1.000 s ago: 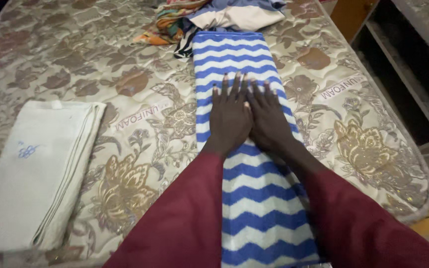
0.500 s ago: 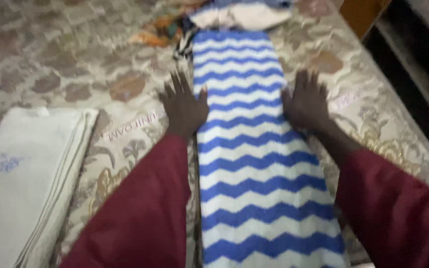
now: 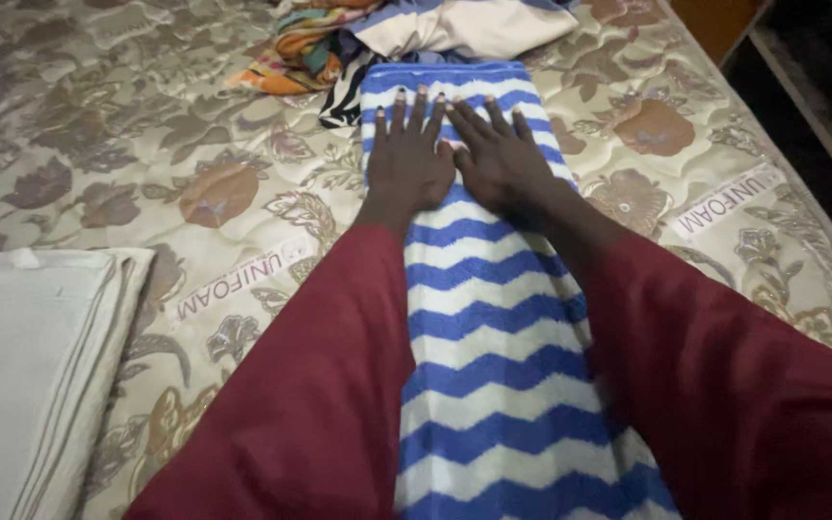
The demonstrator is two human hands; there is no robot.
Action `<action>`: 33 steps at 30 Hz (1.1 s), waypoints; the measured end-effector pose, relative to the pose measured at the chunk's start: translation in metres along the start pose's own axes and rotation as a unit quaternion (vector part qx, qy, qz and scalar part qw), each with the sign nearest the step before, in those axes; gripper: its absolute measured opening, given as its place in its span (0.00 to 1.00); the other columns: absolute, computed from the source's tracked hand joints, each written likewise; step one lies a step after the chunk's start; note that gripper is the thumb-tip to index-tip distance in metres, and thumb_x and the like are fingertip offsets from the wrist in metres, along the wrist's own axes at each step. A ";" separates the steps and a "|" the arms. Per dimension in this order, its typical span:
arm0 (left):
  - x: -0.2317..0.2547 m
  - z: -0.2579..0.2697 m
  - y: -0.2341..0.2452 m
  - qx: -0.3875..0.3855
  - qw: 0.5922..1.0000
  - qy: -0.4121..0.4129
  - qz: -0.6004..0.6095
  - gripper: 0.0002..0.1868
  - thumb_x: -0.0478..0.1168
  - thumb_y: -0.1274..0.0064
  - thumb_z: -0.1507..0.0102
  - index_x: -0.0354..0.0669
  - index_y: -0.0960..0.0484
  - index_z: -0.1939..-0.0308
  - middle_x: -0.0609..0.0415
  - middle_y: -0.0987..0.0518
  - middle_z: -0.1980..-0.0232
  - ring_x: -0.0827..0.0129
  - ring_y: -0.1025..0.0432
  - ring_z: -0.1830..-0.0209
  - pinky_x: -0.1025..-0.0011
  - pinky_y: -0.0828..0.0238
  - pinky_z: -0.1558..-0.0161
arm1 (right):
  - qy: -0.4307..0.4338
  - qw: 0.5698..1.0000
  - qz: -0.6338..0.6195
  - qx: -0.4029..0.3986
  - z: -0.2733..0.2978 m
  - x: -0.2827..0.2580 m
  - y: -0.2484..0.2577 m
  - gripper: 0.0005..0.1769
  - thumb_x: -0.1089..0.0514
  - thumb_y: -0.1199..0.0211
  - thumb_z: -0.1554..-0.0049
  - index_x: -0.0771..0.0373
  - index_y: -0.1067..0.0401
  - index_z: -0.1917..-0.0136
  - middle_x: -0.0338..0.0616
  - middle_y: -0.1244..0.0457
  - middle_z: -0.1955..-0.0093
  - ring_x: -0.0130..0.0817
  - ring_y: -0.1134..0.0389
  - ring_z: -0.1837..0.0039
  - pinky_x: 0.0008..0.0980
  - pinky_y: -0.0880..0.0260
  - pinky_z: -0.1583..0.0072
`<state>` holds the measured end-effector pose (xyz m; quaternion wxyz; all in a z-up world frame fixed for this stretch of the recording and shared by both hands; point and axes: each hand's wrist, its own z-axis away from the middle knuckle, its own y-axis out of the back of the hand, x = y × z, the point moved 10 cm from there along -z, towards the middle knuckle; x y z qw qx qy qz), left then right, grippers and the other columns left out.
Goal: The person folds a blue and white striped towel on a bed, then folds a multicolored striped towel. Both towels are folded into compact rectangles and placed on the bed.
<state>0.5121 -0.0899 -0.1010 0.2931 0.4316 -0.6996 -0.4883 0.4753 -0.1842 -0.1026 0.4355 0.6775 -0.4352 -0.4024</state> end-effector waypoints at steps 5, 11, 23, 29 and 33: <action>-0.027 -0.019 -0.002 0.068 0.997 0.036 0.028 0.37 0.57 0.72 0.29 0.49 0.55 0.19 0.48 0.59 0.15 0.51 0.66 0.15 0.48 0.74 0.23 | -0.049 0.996 0.027 0.064 -0.021 0.025 0.003 0.36 0.37 0.66 0.32 0.50 0.59 0.15 0.39 0.63 0.12 0.52 0.67 0.13 0.57 0.74 0.19; -0.071 -0.029 -0.003 0.105 0.987 0.099 0.068 0.40 0.58 0.73 0.28 0.40 0.58 0.18 0.44 0.59 0.15 0.48 0.64 0.15 0.48 0.71 0.21 | -0.133 0.988 -0.012 0.079 -0.034 0.088 0.002 0.39 0.33 0.70 0.34 0.49 0.62 0.15 0.39 0.67 0.12 0.53 0.70 0.14 0.54 0.75 0.20; -0.131 0.050 0.011 0.080 0.983 0.157 0.046 0.41 0.57 0.74 0.27 0.31 0.58 0.19 0.37 0.58 0.16 0.45 0.65 0.16 0.46 0.74 0.22 | -0.162 0.976 0.086 0.118 0.085 0.162 0.031 0.37 0.38 0.66 0.31 0.57 0.55 0.15 0.51 0.61 0.13 0.57 0.65 0.13 0.62 0.74 0.20; -0.084 0.112 0.028 -0.068 0.978 0.148 0.128 0.37 0.58 0.75 0.26 0.35 0.48 0.21 0.38 0.51 0.18 0.45 0.58 0.18 0.49 0.71 0.22 | -0.171 0.985 0.007 0.009 0.144 0.150 0.037 0.38 0.38 0.63 0.33 0.58 0.53 0.16 0.56 0.60 0.14 0.63 0.65 0.16 0.65 0.71 0.22; -0.047 0.164 0.075 -0.121 0.943 0.208 0.229 0.34 0.59 0.68 0.27 0.44 0.40 0.23 0.43 0.43 0.18 0.48 0.52 0.17 0.48 0.62 0.21 | -0.162 0.976 -0.014 -0.146 0.185 0.133 0.039 0.36 0.40 0.60 0.34 0.55 0.53 0.18 0.56 0.62 0.14 0.65 0.67 0.16 0.68 0.69 0.25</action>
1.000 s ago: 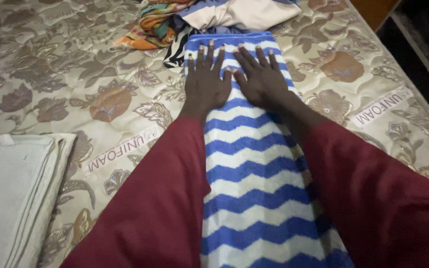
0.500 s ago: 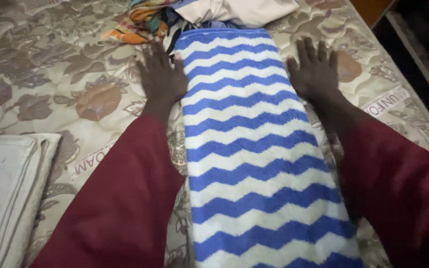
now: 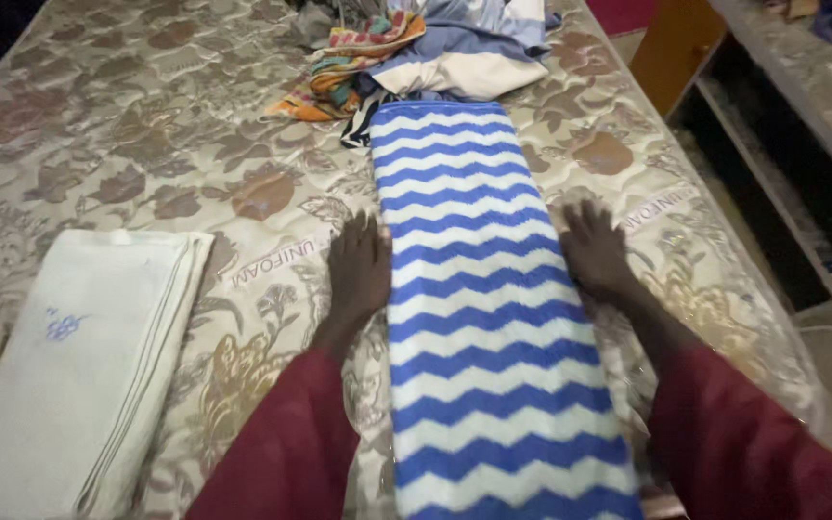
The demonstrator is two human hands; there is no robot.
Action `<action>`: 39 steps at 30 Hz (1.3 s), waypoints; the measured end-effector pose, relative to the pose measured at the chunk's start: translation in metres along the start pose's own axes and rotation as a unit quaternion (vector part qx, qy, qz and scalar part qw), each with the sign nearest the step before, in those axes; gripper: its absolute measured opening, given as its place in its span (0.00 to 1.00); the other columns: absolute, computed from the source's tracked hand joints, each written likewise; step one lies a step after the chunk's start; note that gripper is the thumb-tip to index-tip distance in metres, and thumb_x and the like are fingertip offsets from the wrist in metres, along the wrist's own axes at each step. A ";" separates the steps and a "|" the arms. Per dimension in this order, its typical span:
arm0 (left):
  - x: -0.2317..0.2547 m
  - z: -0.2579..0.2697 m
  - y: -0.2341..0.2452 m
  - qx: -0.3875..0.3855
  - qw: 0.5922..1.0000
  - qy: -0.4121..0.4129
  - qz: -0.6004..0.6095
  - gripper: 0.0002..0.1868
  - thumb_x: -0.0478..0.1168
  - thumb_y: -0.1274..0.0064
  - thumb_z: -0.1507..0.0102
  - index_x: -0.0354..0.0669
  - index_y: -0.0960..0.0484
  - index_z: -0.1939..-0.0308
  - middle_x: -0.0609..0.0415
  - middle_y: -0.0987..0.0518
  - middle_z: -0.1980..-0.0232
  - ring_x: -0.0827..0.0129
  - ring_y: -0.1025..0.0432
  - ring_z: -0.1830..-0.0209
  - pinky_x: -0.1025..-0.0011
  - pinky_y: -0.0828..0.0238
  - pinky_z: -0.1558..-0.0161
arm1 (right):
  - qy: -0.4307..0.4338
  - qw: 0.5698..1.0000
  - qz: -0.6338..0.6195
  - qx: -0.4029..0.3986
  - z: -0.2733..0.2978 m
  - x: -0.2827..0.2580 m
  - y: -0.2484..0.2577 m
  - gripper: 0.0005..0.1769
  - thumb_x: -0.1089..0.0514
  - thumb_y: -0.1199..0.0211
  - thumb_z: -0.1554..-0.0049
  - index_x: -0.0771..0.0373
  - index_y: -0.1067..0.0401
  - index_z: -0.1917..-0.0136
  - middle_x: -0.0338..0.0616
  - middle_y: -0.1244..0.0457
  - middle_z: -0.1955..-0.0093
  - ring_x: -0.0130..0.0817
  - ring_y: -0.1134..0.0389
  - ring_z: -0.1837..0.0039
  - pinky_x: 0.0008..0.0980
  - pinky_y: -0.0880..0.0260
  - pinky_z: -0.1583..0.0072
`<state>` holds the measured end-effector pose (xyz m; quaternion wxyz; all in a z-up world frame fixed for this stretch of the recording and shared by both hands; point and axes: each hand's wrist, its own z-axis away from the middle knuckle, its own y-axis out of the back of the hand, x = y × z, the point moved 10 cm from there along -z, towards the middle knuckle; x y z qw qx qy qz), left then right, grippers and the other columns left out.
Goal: The person folds a blue and white striped towel on a bed, then folds a multicolored striped towel. Both towels are folded into compact rectangles and placed on the bed.
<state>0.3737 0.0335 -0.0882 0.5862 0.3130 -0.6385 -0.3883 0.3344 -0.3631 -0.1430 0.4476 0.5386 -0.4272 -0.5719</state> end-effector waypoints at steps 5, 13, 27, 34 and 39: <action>0.046 0.104 0.033 0.030 0.994 0.068 0.079 0.44 0.62 0.47 0.37 0.42 0.40 0.25 0.41 0.43 0.23 0.45 0.52 0.22 0.36 0.58 0.31 | -0.036 0.998 -0.044 0.020 0.090 -0.052 0.013 0.39 0.42 0.58 0.34 0.63 0.56 0.17 0.58 0.60 0.15 0.62 0.62 0.17 0.67 0.63 0.24; 0.076 0.213 0.094 -0.079 0.954 0.282 0.063 0.42 0.58 0.38 0.41 0.38 0.38 0.34 0.37 0.29 0.37 0.45 0.36 0.35 0.48 0.37 0.37 | -0.018 0.999 -0.023 -0.043 0.199 -0.189 0.103 0.48 0.42 0.42 0.42 0.69 0.57 0.20 0.66 0.61 0.17 0.64 0.62 0.19 0.57 0.60 0.24; 0.117 0.178 0.062 -0.175 0.791 0.290 0.509 0.44 0.51 0.41 0.39 0.34 0.45 0.28 0.38 0.23 0.40 0.56 0.25 0.44 0.61 0.31 0.43 | -0.029 0.994 -0.073 0.073 0.249 -0.293 0.169 0.49 0.68 0.34 0.49 0.57 0.49 0.18 0.59 0.41 0.25 0.55 0.33 0.36 0.47 0.30 0.39; 0.063 0.062 0.028 -0.152 0.832 0.269 0.460 0.29 0.52 0.40 0.40 0.26 0.15 0.49 0.43 0.13 0.54 0.58 0.18 0.58 0.64 0.21 0.57 | 0.046 0.990 -0.127 0.038 0.256 -0.301 0.179 0.49 0.68 0.40 0.54 0.54 0.47 0.20 0.57 0.36 0.32 0.52 0.32 0.33 0.45 0.30 0.36; 0.023 -0.031 -0.001 -0.139 0.841 0.287 0.437 0.26 0.41 0.34 0.45 0.25 0.19 0.48 0.41 0.14 0.55 0.58 0.18 0.63 0.64 0.19 0.60 | 0.157 0.977 -0.132 0.063 0.266 -0.311 0.169 0.42 0.67 0.43 0.51 0.60 0.43 0.23 0.62 0.38 0.30 0.53 0.33 0.33 0.45 0.30 0.38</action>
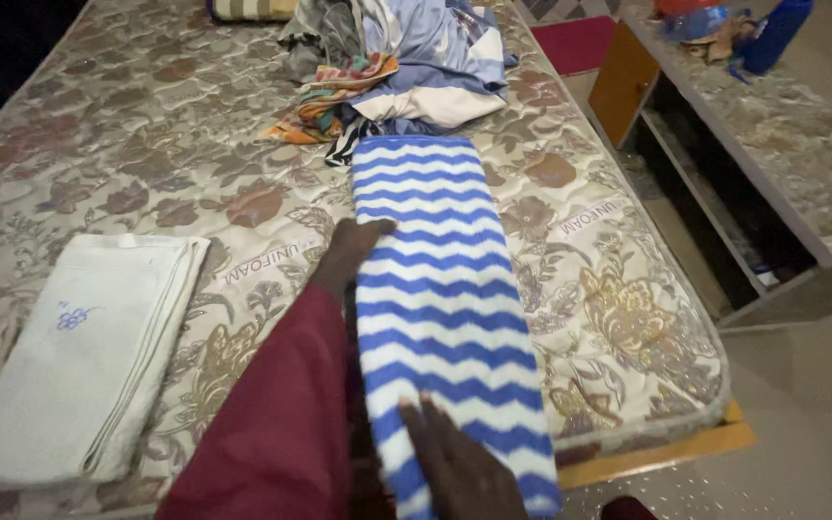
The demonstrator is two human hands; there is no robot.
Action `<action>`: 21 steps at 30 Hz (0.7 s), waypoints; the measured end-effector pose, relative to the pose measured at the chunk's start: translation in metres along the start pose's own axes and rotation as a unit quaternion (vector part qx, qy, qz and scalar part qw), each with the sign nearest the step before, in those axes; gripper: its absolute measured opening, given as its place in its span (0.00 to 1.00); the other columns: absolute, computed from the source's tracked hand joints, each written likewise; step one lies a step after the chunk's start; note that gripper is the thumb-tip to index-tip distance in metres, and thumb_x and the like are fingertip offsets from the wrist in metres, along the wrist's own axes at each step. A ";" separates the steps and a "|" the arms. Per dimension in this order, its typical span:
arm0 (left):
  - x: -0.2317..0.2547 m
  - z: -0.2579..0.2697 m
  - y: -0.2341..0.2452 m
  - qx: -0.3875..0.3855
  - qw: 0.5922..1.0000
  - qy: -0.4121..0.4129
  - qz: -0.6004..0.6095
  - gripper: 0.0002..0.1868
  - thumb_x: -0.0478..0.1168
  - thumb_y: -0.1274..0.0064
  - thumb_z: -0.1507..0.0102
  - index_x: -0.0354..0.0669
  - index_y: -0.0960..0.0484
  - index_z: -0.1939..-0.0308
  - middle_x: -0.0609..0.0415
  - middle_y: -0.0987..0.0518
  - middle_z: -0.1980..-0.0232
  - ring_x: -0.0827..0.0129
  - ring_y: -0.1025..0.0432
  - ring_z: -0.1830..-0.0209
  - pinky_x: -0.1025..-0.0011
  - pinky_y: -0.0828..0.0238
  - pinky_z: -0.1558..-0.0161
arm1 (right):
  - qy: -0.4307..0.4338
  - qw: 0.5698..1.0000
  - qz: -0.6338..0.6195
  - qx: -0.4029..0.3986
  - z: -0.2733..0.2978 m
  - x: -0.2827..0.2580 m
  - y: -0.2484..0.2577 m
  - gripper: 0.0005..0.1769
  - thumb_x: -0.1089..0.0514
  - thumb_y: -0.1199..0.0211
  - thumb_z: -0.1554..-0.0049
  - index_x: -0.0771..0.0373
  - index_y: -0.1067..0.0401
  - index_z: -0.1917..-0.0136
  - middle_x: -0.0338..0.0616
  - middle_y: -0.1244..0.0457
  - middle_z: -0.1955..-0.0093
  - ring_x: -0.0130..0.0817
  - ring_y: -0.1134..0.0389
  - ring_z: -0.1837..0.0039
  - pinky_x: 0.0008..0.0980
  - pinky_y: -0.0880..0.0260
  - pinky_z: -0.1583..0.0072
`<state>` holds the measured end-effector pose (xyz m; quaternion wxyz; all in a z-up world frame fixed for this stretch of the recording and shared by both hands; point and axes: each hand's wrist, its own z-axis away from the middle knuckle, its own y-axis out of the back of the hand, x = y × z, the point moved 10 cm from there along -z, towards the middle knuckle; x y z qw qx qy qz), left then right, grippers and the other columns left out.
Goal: The person folds a blue and white striped towel on a bed, then folds a multicolored striped towel. Both towels are folded into compact rectangles and placed on the bed.
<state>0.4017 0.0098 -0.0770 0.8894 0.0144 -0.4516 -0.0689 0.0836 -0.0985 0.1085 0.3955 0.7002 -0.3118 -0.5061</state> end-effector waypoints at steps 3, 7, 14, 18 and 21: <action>0.004 -0.036 0.012 0.002 1.000 -0.021 0.010 0.27 0.41 0.31 0.48 0.23 0.17 0.50 0.41 0.14 0.56 0.59 0.18 0.66 0.62 0.19 0.62 | 0.026 0.999 -0.005 -0.021 0.007 0.002 -0.006 0.38 0.66 0.43 0.50 0.61 0.42 0.25 0.62 0.37 0.32 0.52 0.32 0.35 0.44 0.29 0.39; 0.000 -0.069 0.024 -0.003 1.000 -0.014 0.008 0.30 0.41 0.28 0.49 0.21 0.17 0.51 0.40 0.14 0.57 0.58 0.20 0.66 0.59 0.20 0.63 | 0.028 0.999 -0.011 -0.034 0.010 0.020 0.005 0.34 0.65 0.43 0.48 0.63 0.40 0.28 0.62 0.36 0.35 0.51 0.31 0.38 0.44 0.28 0.41; 0.081 -0.056 0.142 0.193 0.972 0.005 -0.136 0.31 0.44 0.31 0.45 0.23 0.22 0.46 0.40 0.17 0.44 0.57 0.19 0.49 0.63 0.21 0.50 | 0.018 0.998 -0.038 -0.054 0.018 0.035 0.032 0.27 0.62 0.43 0.46 0.67 0.36 0.32 0.62 0.34 0.40 0.50 0.29 0.44 0.43 0.26 0.44; 0.178 -0.001 0.200 0.358 0.909 -0.053 -0.207 0.29 0.44 0.34 0.46 0.29 0.22 0.46 0.39 0.19 0.41 0.56 0.21 0.43 0.64 0.22 0.45 | -0.021 0.995 -0.079 -0.054 0.027 0.036 0.049 0.24 0.61 0.42 0.44 0.69 0.34 0.35 0.62 0.33 0.43 0.49 0.28 0.47 0.43 0.25 0.46; 0.248 0.035 0.213 0.439 0.844 -0.119 -0.283 0.30 0.44 0.34 0.49 0.31 0.23 0.47 0.37 0.22 0.43 0.51 0.24 0.44 0.63 0.26 0.47 | -0.088 0.983 -0.154 -0.043 0.028 0.083 0.080 0.22 0.60 0.42 0.43 0.71 0.33 0.36 0.62 0.32 0.45 0.49 0.28 0.49 0.42 0.25 0.48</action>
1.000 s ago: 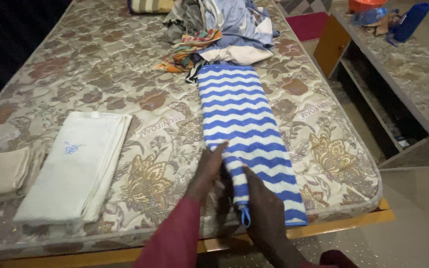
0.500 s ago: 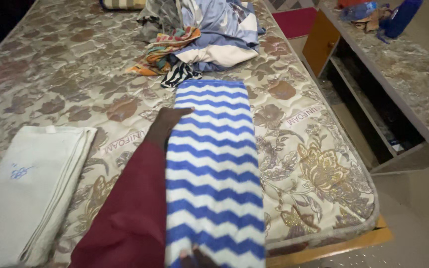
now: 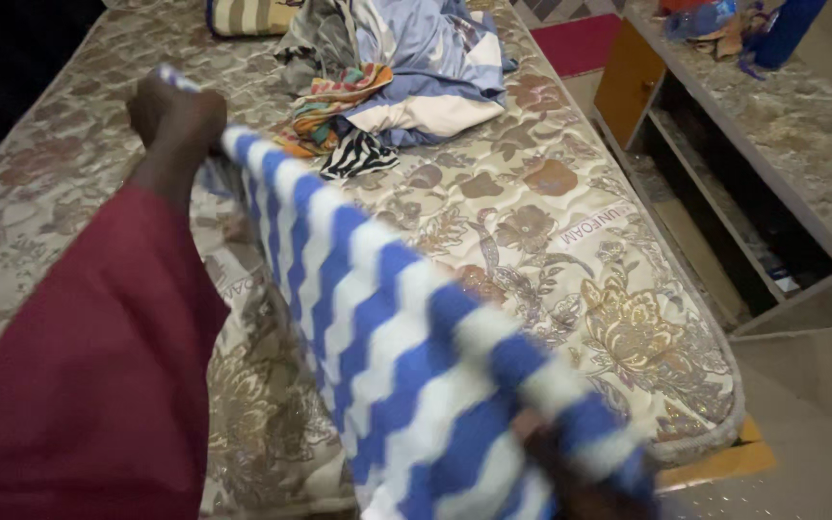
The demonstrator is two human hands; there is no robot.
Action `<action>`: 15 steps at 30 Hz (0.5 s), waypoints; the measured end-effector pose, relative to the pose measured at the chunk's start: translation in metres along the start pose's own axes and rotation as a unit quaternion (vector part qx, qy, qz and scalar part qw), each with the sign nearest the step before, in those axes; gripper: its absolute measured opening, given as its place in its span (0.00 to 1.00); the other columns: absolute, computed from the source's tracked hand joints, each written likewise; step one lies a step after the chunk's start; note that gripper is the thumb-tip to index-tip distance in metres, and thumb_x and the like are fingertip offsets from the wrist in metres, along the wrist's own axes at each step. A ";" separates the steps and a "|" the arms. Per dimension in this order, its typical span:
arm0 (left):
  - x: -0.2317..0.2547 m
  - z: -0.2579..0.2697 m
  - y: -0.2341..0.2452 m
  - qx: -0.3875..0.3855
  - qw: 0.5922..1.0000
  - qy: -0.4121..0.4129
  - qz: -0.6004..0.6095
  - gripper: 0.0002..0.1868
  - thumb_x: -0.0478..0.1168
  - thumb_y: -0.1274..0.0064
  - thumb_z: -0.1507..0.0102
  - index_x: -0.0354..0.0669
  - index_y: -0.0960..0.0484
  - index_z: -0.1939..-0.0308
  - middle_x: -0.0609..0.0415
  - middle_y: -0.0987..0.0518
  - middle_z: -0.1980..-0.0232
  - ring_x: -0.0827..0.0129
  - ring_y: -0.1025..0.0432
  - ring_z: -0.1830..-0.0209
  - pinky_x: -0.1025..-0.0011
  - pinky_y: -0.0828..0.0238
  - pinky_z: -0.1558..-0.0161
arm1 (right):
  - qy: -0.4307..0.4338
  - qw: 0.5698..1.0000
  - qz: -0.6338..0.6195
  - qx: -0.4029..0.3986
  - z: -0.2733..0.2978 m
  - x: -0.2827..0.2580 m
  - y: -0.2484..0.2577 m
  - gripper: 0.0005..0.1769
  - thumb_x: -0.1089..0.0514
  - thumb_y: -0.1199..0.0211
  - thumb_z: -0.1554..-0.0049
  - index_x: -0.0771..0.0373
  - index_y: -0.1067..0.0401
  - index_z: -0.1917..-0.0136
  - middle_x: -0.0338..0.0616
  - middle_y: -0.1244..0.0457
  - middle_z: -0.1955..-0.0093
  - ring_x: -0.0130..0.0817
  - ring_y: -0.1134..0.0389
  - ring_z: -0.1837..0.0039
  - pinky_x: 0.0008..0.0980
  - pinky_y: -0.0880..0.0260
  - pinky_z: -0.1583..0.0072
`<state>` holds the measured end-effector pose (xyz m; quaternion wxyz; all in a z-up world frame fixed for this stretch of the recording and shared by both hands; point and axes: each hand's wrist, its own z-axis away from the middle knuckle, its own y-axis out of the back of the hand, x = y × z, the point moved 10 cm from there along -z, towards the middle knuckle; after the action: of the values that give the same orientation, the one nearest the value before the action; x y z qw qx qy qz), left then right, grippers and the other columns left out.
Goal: The person folds a blue and white striped towel on a bed, then folds a multicolored striped towel. Both towels are folded into compact rectangles and placed on the bed.
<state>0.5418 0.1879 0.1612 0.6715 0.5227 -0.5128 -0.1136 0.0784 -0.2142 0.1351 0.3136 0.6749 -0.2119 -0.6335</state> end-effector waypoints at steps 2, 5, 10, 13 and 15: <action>0.013 0.005 0.003 -0.034 0.997 -0.042 -0.058 0.29 0.44 0.35 0.48 0.30 0.24 0.48 0.37 0.22 0.46 0.50 0.24 0.48 0.62 0.26 0.51 | -0.071 0.994 -0.084 0.023 0.002 0.034 0.034 0.21 0.59 0.42 0.42 0.72 0.32 0.38 0.62 0.32 0.47 0.48 0.27 0.51 0.42 0.24 0.49; 0.007 0.037 -0.037 -0.183 0.970 -0.053 -0.148 0.18 0.45 0.44 0.42 0.33 0.18 0.56 0.41 0.17 0.54 0.55 0.21 0.59 0.62 0.24 0.56 | -0.201 0.946 -0.246 0.067 -0.009 0.104 0.075 0.20 0.58 0.42 0.41 0.74 0.31 0.39 0.63 0.31 0.49 0.48 0.26 0.53 0.42 0.23 0.50; -0.029 0.116 -0.110 -0.367 0.921 -0.042 -0.123 0.18 0.47 0.47 0.38 0.38 0.16 0.54 0.46 0.13 0.55 0.55 0.18 0.70 0.59 0.21 0.64 | -0.462 0.716 -0.501 0.150 -0.035 0.232 0.055 0.19 0.59 0.39 0.41 0.75 0.30 0.41 0.62 0.30 0.51 0.45 0.25 0.56 0.40 0.23 0.53; -0.065 0.141 -0.157 -0.433 0.894 0.034 -0.110 0.30 0.49 0.45 0.36 0.31 0.25 0.37 0.40 0.20 0.43 0.46 0.17 0.68 0.55 0.20 0.68 | -0.431 0.731 -0.515 0.124 -0.045 0.274 0.044 0.21 0.58 0.37 0.42 0.78 0.29 0.42 0.56 0.29 0.52 0.39 0.25 0.58 0.35 0.21 0.57; -0.075 0.135 -0.183 -0.445 0.894 0.023 -0.044 0.40 0.53 0.48 0.39 0.45 0.42 0.26 0.38 0.24 0.35 0.40 0.19 0.56 0.49 0.21 0.60 | -0.444 0.743 -0.479 0.145 -0.041 0.303 0.045 0.21 0.58 0.36 0.42 0.78 0.27 0.42 0.54 0.29 0.52 0.37 0.26 0.59 0.33 0.23 0.58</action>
<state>0.4695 0.0815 -0.0412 0.8400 0.1931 -0.3696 -0.3471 0.1562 -0.4470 -0.0531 -0.2626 0.3678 -0.0650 -0.8897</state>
